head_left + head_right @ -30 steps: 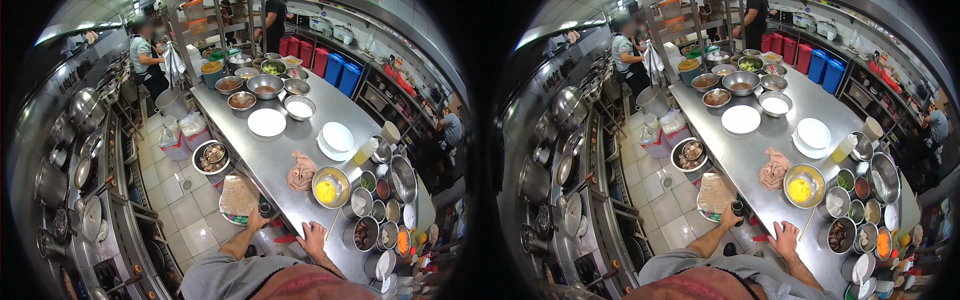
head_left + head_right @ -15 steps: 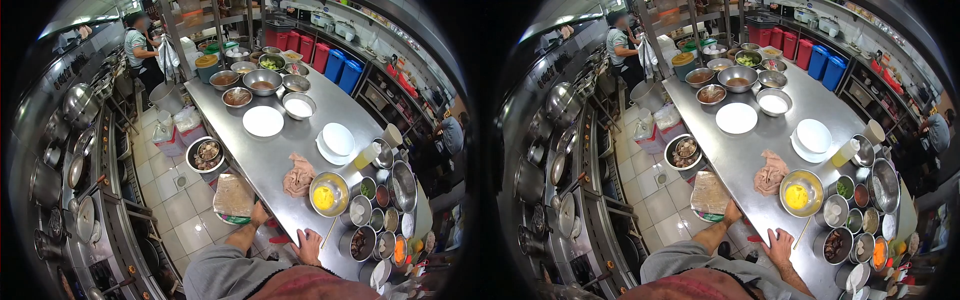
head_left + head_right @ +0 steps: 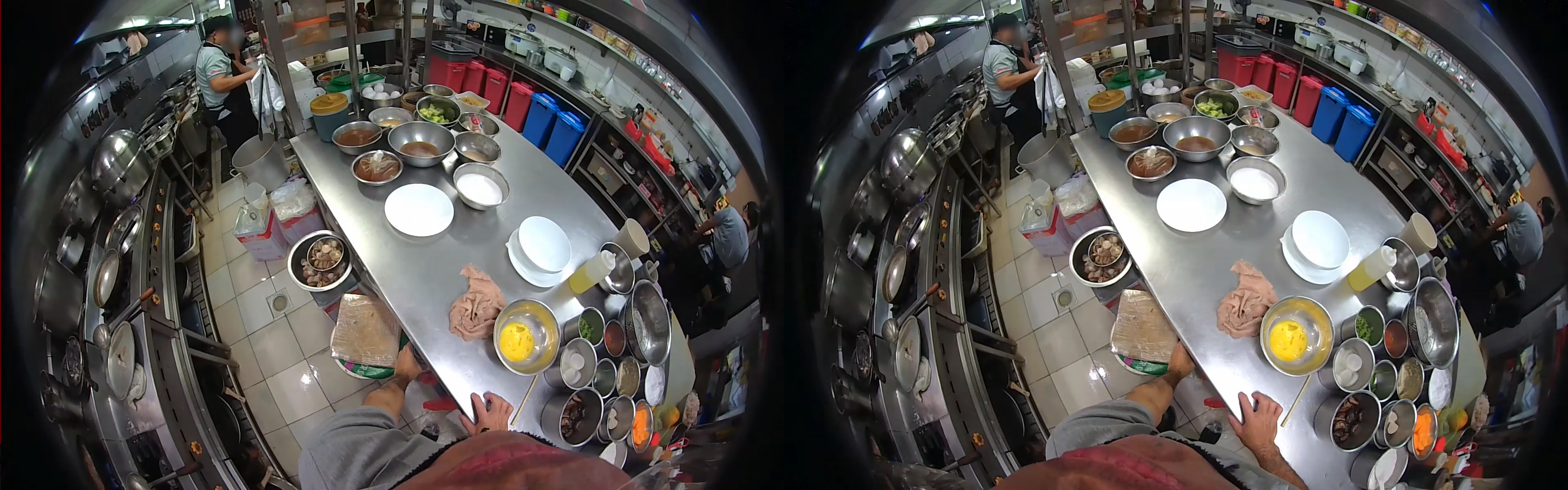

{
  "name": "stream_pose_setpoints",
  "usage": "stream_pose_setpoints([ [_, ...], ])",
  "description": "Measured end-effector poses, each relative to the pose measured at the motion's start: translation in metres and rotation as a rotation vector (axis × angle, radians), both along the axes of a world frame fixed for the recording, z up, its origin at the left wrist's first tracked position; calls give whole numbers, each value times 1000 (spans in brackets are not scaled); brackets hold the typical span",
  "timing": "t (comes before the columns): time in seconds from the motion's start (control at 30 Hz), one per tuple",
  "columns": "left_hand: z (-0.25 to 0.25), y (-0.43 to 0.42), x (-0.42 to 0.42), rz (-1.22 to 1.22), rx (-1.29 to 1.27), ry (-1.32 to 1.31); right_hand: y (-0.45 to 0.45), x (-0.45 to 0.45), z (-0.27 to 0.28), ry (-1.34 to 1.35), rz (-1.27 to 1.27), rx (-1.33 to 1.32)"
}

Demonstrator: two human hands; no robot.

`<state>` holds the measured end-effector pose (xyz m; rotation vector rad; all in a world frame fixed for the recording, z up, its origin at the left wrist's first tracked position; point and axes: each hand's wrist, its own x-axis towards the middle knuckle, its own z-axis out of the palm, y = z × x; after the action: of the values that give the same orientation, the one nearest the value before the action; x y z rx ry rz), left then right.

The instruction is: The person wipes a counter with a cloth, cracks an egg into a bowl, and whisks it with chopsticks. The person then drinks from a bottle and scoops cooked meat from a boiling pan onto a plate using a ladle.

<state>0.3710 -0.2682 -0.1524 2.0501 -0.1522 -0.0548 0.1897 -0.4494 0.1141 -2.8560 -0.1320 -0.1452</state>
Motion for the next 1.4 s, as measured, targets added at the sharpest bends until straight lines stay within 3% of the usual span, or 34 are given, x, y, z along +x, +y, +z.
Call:
stream_pose_setpoints([
  [0.2,-74,3,-2,-33,94,-44,-1,1,-8,-24,-7,-44],
  [0.27,-39,8,0,9,35,-11,0,2,-8,-25,-12,-49],
  [0.33,30,12,-2,75,20,91,-1,2,-12,26,-28,-40],
  [0.37,1,12,2,117,35,61,1,3,-10,32,-29,-32],
  [0.5,44,22,-2,137,15,39,4,5,-10,55,-27,-50],
  [0.77,67,38,-8,144,0,146,4,4,-14,57,-22,-64],
  [0.87,84,35,-3,127,-7,24,4,5,-13,53,-26,-55],
  [0.93,115,31,-1,114,-139,124,3,3,-14,28,-24,-49],
  [1.03,111,17,4,118,-267,39,5,6,-11,-3,-13,-35],
  [1.07,140,21,10,-62,-349,197,4,5,-11,-2,-13,-27],
  [1.1,97,11,14,-87,-320,93,4,5,-11,-1,-12,-19],
  [1.13,49,3,19,-103,-11,-279,4,5,-10,5,-16,-22],
  [1.23,31,-11,28,-219,-534,159,4,4,-8,25,-23,-28],
  [1.33,-41,-22,50,-430,-664,133,5,4,-7,-13,-21,-8],
  [1.4,-36,-17,60,-606,1,34,5,3,-5,33,-36,-1],
])
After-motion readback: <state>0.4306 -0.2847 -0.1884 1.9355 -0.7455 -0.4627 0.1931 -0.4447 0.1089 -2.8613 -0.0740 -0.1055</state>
